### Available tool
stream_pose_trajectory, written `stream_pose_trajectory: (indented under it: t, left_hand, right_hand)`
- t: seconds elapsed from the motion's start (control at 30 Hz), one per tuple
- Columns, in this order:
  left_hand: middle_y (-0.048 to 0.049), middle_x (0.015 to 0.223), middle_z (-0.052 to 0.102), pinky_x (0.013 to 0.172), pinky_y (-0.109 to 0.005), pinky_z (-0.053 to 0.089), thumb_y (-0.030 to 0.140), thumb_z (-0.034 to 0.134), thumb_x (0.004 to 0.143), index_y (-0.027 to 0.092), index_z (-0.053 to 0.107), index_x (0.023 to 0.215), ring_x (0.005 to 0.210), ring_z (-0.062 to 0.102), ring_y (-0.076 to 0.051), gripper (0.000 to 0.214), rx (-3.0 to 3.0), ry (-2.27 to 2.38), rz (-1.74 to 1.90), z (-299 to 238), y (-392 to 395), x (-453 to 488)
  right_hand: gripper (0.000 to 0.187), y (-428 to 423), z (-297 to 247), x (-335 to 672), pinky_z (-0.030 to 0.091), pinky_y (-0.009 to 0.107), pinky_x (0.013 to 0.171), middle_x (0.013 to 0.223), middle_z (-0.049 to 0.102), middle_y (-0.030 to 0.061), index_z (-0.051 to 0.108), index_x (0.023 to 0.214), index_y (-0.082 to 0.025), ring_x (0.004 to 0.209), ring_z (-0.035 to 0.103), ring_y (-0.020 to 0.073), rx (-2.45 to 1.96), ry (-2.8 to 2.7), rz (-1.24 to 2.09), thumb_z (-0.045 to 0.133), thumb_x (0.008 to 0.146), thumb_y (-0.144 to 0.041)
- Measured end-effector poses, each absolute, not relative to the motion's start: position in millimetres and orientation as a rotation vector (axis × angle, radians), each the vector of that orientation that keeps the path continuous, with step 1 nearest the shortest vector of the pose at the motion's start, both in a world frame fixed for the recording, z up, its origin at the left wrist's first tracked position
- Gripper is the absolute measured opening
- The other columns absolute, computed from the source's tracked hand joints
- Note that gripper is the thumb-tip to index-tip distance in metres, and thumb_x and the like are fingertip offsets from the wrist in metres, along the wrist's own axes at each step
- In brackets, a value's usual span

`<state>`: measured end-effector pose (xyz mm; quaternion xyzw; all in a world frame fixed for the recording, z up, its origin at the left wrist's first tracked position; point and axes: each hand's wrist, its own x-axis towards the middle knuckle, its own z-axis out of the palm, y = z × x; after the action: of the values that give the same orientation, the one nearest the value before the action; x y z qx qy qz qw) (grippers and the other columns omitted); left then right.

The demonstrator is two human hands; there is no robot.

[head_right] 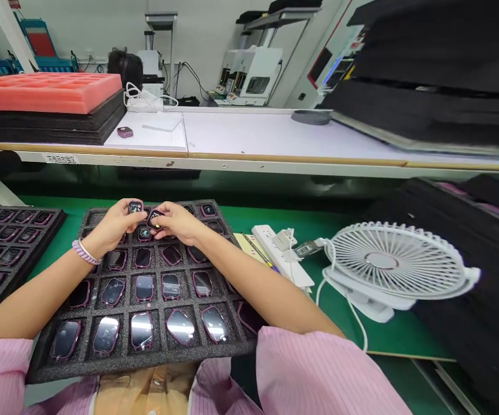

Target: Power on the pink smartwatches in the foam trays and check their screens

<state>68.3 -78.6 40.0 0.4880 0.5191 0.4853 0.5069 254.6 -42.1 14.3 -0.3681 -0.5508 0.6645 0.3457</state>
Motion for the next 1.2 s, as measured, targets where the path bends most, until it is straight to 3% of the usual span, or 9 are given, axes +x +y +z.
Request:
stream_pose_trajectory:
  t: [0.17,0.3,0.47,0.63,0.77,0.9,1.2]
  left_hand:
    - [-0.0036,0.103,0.07,0.094,-0.033,0.05,0.015,0.076,0.075,0.018,0.064,0.104,0.099,0.066,-0.02,0.032,1.446,1.333,1.236,14.0,-90.1,77.1]
    - [-0.0072,0.12,0.072,0.109,-0.038,0.046,0.017,0.071,0.08,0.019,0.065,0.109,0.116,0.066,-0.024,0.03,1.618,1.397,1.233,5.4,-96.5,70.6]
    - [-0.0083,0.122,0.073,0.107,-0.038,0.049,0.024,0.074,0.082,0.02,0.064,0.113,0.118,0.068,-0.025,0.032,1.641,1.43,1.209,4.3,-98.8,67.8]
    - [-0.008,0.122,0.073,0.104,-0.036,0.051,0.019,0.07,0.083,0.019,0.065,0.118,0.114,0.068,-0.023,0.035,1.595,1.415,1.161,3.4,-99.1,65.9]
    - [-0.0075,0.117,0.073,0.094,-0.035,0.052,0.022,0.066,0.084,0.018,0.066,0.121,0.101,0.067,-0.022,0.037,1.642,1.466,1.086,3.7,-100.3,63.9]
    - [-0.0093,0.126,0.07,0.1,-0.036,0.052,0.026,0.067,0.084,0.017,0.061,0.127,0.109,0.066,-0.023,0.045,1.661,1.437,1.115,3.7,-101.8,63.7]
    - [-0.0074,0.123,0.072,0.097,-0.032,0.054,0.024,0.067,0.085,0.02,0.064,0.123,0.111,0.068,-0.022,0.038,1.768,1.45,1.143,10.1,-107.2,63.4]
  right_hand:
    - [0.037,-66.6,-0.5,268.1,0.044,0.016,0.046,0.084,0.077,0.0053,0.061,0.094,-0.018,0.056,0.06,0.0096,-0.885,-1.257,1.887,0.085,0.066,-0.02]
    - [0.038,-67.3,-1.1,269.7,0.042,0.018,0.044,0.088,0.079,0.007,0.063,0.102,-0.018,0.053,0.058,0.0103,-0.828,-1.139,1.949,0.084,0.07,-0.018]
    - [0.04,-66.4,-1.4,275.0,0.06,0.026,0.065,0.095,0.079,0.0071,0.065,0.124,-0.017,0.075,0.075,0.0181,-0.735,-1.023,2.046,0.073,0.086,-0.01]
    - [0.05,-66.1,-9.0,277.9,0.063,0.028,0.082,0.102,0.078,0.0052,0.062,0.136,-0.019,0.088,0.078,0.018,-0.616,-1.046,2.081,0.079,0.09,-0.013]
    - [0.06,-68.0,-12.3,279.6,0.061,0.027,0.081,0.097,0.076,0.0021,0.064,0.139,-0.021,0.086,0.075,0.0158,-0.566,-1.154,2.04,0.093,0.087,-0.028]
    - [0.059,-71.2,-12.1,279.3,0.06,0.027,0.077,0.096,0.071,0.0003,0.069,0.134,-0.021,0.08,0.071,0.0142,-0.567,-1.207,1.958,0.096,0.084,-0.037]
    - [0.06,-72.7,-13.5,276.7,0.058,0.023,0.076,0.095,0.072,-0.001,0.068,0.135,-0.024,0.083,0.071,0.0127,-0.518,-1.208,2.023,0.097,0.084,-0.036]
